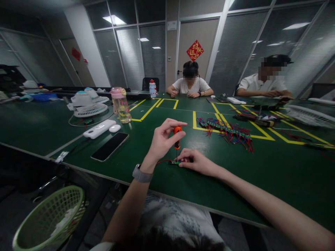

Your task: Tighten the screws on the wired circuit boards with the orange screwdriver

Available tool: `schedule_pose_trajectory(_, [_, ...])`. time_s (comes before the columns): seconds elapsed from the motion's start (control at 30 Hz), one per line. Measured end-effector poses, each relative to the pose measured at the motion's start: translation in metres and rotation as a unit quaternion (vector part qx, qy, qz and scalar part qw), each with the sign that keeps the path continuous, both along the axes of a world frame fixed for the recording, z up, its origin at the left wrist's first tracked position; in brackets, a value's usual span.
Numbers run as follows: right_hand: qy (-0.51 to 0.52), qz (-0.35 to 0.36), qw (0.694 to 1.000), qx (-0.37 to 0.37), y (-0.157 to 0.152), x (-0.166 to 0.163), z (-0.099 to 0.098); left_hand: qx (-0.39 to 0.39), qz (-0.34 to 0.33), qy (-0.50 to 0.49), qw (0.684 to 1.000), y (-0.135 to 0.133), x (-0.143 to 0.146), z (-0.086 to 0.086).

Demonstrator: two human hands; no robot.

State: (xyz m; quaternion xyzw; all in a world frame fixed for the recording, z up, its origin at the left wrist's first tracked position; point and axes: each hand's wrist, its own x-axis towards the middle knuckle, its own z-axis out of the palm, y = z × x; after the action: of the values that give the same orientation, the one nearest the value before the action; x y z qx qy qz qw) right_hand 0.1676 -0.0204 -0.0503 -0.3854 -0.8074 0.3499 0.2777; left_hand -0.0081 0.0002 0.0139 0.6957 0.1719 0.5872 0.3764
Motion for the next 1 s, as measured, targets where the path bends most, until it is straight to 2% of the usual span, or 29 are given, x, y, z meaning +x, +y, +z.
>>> schedule_pose_trajectory(0.07, [0.004,0.001,1.000,-0.001,0.0002,0.0000,-0.0002,0.008,0.002,-0.005,1.000,0.0010,-0.0011,-0.0003])
schedule_pose_trajectory(0.2, [0.002,0.004,1.000,-0.002,0.0001,0.0001,0.0006,-0.051,-0.084,-0.030,0.995,0.0020,-0.0018,-0.0032])
schedule_pose_trajectory(0.27, [0.000,0.004,1.000,0.000,0.0001,0.0001,0.0010,-0.069,-0.102,-0.032,0.992,0.0013,-0.0013,-0.0036])
schedule_pose_trajectory(0.47, [0.008,0.002,1.000,-0.001,0.0006,0.0000,-0.0009,0.004,-0.001,-0.018,1.000,0.0001,-0.0005,0.0000])
schedule_pose_trajectory(0.53, [0.012,0.001,1.000,-0.004,0.0006,-0.0003,-0.0014,0.001,-0.003,-0.022,1.000,0.0010,-0.0013,-0.0005])
schedule_pose_trajectory(0.67, [0.008,0.003,1.000,-0.012,-0.0001,-0.0009,0.0001,-0.058,-0.082,-0.030,0.995,0.0017,-0.0023,-0.0037])
schedule_pose_trajectory(0.73, [0.009,0.006,1.000,-0.016,-0.0005,-0.0011,0.0012,-0.070,-0.095,-0.033,0.992,0.0013,-0.0020,-0.0042])
schedule_pose_trajectory(0.9, [0.022,0.000,1.000,-0.021,-0.0006,-0.0015,0.0008,-0.006,-0.021,-0.023,0.999,0.0015,-0.0011,-0.0018])
schedule_pose_trajectory(1.0, [0.023,0.000,1.000,-0.019,-0.0003,-0.0015,0.0001,0.003,-0.016,-0.030,0.999,0.0026,-0.0011,-0.0021])
